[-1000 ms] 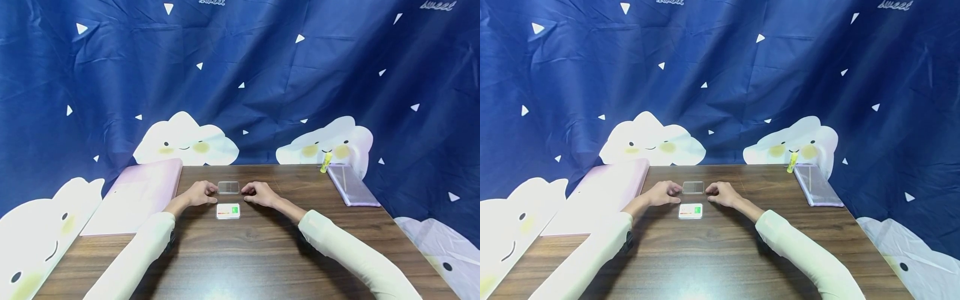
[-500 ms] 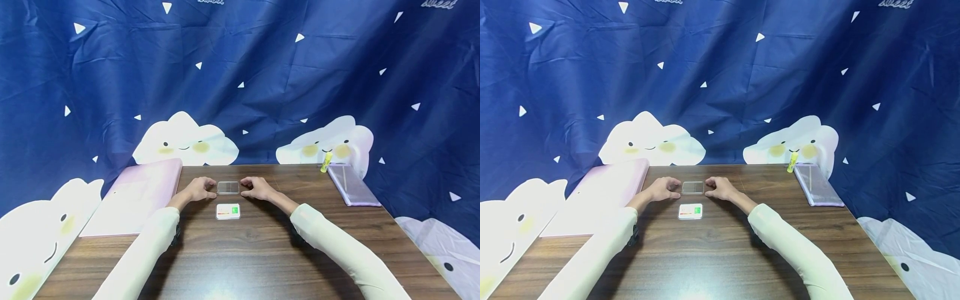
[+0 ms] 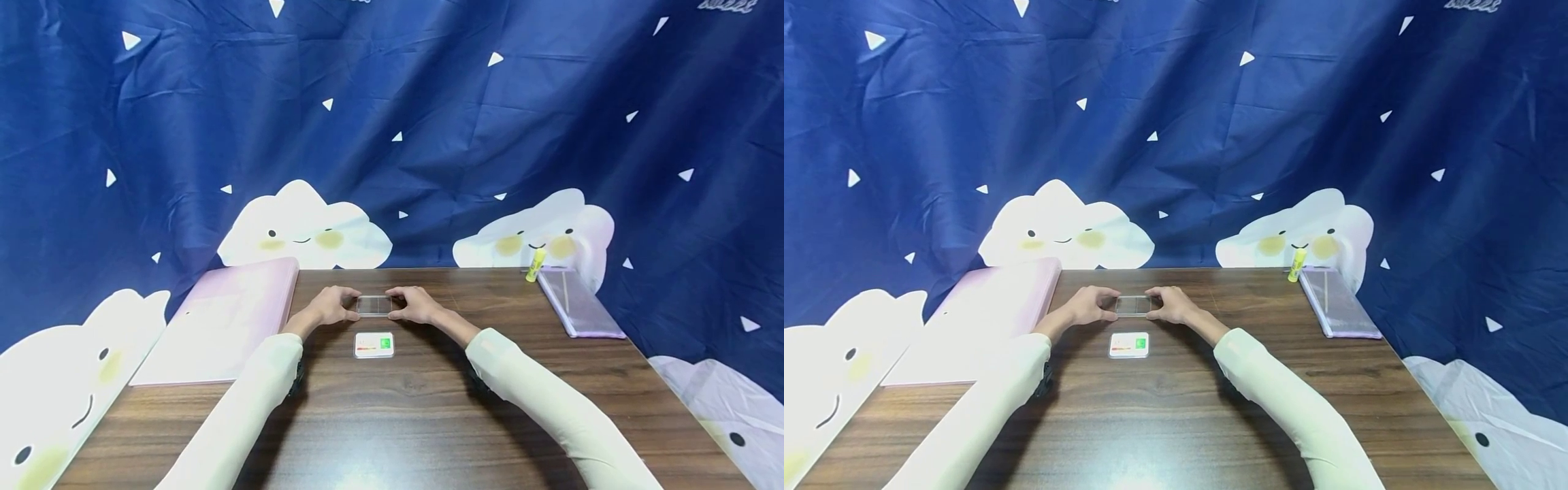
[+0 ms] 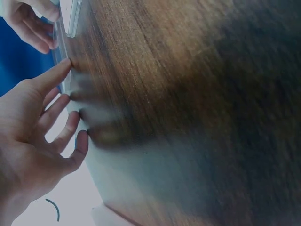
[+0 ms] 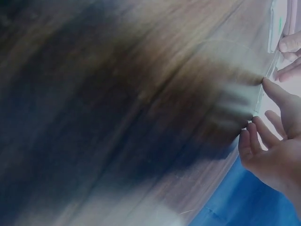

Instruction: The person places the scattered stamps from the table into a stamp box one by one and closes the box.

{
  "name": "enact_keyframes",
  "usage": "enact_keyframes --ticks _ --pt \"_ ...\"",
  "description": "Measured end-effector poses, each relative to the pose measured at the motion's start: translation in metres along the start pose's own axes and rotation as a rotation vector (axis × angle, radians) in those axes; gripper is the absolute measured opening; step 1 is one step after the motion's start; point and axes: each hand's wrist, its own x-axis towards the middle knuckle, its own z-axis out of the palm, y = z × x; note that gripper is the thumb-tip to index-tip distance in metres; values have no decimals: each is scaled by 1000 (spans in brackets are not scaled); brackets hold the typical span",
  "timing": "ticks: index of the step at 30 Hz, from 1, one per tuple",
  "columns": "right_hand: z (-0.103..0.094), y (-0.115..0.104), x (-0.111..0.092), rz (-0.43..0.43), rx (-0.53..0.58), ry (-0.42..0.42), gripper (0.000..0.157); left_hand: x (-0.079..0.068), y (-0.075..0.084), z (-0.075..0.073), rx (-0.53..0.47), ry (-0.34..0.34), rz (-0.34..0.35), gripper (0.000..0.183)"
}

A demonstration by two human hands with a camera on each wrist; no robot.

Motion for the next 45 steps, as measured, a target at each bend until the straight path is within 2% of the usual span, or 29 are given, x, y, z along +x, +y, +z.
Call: enact_keyframes --ticks 9,21,31,45 --pt "1 1 -1 -99 -77 -23 47 4 -1 4 7 11 2 52" --pt "5 2 -5 -129 -95 -26 43 2 0 5 -22 28 -16 42" --pt "1 -3 -14 -146 -78 -24 40 -1 -1 7 -8 50 30 40" --pt "-11 -16 -27 -202 -28 13 41 -13 8 -7 -32 45 119 40"
